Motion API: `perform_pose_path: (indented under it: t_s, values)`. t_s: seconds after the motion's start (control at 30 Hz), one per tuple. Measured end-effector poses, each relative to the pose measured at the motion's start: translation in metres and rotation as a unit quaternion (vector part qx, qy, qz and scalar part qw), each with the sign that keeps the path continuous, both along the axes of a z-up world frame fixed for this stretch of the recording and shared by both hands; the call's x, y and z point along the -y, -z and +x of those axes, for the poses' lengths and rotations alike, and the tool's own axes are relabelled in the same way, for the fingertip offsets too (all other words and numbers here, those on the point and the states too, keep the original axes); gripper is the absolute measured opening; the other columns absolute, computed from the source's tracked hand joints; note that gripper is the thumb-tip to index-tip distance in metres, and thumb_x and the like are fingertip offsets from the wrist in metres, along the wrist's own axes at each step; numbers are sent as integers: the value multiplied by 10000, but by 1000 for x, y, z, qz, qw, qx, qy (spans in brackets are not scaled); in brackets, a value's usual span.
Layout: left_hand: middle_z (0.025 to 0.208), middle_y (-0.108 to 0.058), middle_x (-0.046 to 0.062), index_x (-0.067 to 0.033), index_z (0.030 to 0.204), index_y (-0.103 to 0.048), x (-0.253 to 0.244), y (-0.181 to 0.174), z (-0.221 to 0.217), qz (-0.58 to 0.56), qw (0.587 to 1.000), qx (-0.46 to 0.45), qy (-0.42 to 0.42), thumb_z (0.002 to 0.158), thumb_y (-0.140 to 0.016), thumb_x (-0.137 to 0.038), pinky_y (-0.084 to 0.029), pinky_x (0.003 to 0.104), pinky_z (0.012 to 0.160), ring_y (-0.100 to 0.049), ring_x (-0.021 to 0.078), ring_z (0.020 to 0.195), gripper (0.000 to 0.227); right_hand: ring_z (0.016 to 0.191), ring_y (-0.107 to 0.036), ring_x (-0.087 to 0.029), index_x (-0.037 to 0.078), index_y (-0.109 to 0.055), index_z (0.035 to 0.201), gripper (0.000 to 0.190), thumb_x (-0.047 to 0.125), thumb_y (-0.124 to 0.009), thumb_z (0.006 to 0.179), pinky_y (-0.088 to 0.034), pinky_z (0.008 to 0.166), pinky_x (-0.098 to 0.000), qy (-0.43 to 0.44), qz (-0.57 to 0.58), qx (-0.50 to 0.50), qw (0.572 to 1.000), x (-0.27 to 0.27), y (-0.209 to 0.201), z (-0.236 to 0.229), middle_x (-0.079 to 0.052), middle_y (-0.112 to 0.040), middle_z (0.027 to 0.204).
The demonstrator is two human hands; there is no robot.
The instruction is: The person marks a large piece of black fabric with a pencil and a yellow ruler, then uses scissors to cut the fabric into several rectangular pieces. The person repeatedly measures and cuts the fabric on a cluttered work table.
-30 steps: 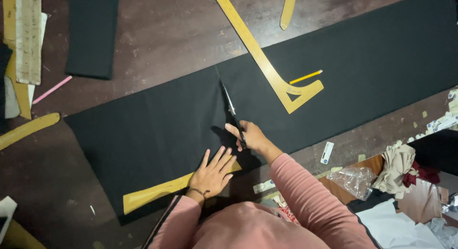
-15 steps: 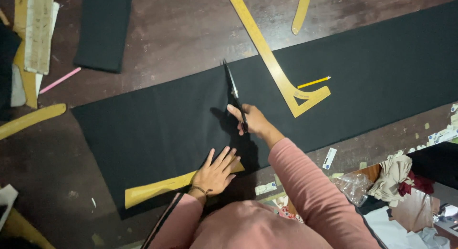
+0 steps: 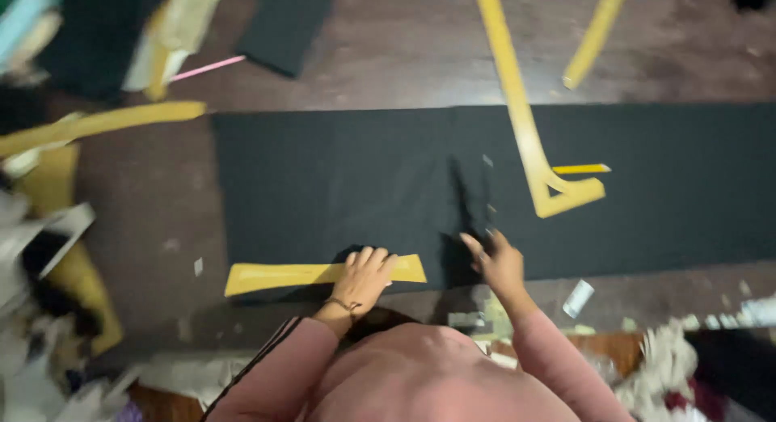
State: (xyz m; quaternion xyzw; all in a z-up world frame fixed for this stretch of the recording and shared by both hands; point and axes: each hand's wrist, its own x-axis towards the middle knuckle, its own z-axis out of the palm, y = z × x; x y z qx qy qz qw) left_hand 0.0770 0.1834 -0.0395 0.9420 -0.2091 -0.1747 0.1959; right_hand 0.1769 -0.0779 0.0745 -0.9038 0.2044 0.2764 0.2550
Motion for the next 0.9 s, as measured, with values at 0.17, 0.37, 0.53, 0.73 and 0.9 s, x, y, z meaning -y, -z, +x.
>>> perform_pose_path:
  t_s: [0.17, 0.37, 0.53, 0.73, 0.9]
  values:
    - [1015, -552, 65, -145, 1043, -595, -27, 8, -8, -11, 997, -4, -77, 807, -745, -330, -508, 480, 720, -556, 311, 971, 335, 921, -698, -437, 38, -584, 851, 674, 709, -641, 879, -512, 843, -470, -37, -75, -39, 996, 38, 31, -53, -229, -732, 810]
    - [872, -703, 130, -208, 1094, -506, -148, -94, 6, -51, 951, -147, -268, 955, -596, -315, -470, 539, 596, -698, 411, 765, 197, 761, -691, -303, 73, -490, 684, 599, 602, -645, 917, -475, 814, -365, -16, -61, -16, 998, 28, 21, -80, -94, -758, 631]
    - [1040, -779, 95, -233, 1222, -598, -284, -141, 26, -84, 916, -34, -391, 951, -579, -213, -501, 571, 707, -695, 481, 882, 273, 757, -715, -304, 90, -467, 677, 601, 616, -641, 909, -474, 853, -370, 25, -45, -13, 999, 9, 19, -103, -114, -768, 630]
    - [940, -749, 129, -174, 1126, -677, -364, -144, 64, 243, 841, 253, -412, 911, -778, -158, -570, 424, 732, -763, 339, 901, 238, 1026, -694, -491, -3, -721, 908, 602, 598, -744, 907, -491, 944, -547, 65, 10, 26, 997, 6, 29, -131, -287, -751, 866]
    - [921, -653, 7, -241, 849, -740, -260, -83, 46, 21, 966, 171, -193, 970, -715, -146, -480, 408, 926, -608, 249, 1015, 157, 968, -712, -480, -11, -675, 880, 698, 687, -694, 890, -534, 894, -550, 12, -132, 65, 989, 39, 65, -131, -276, -738, 865]
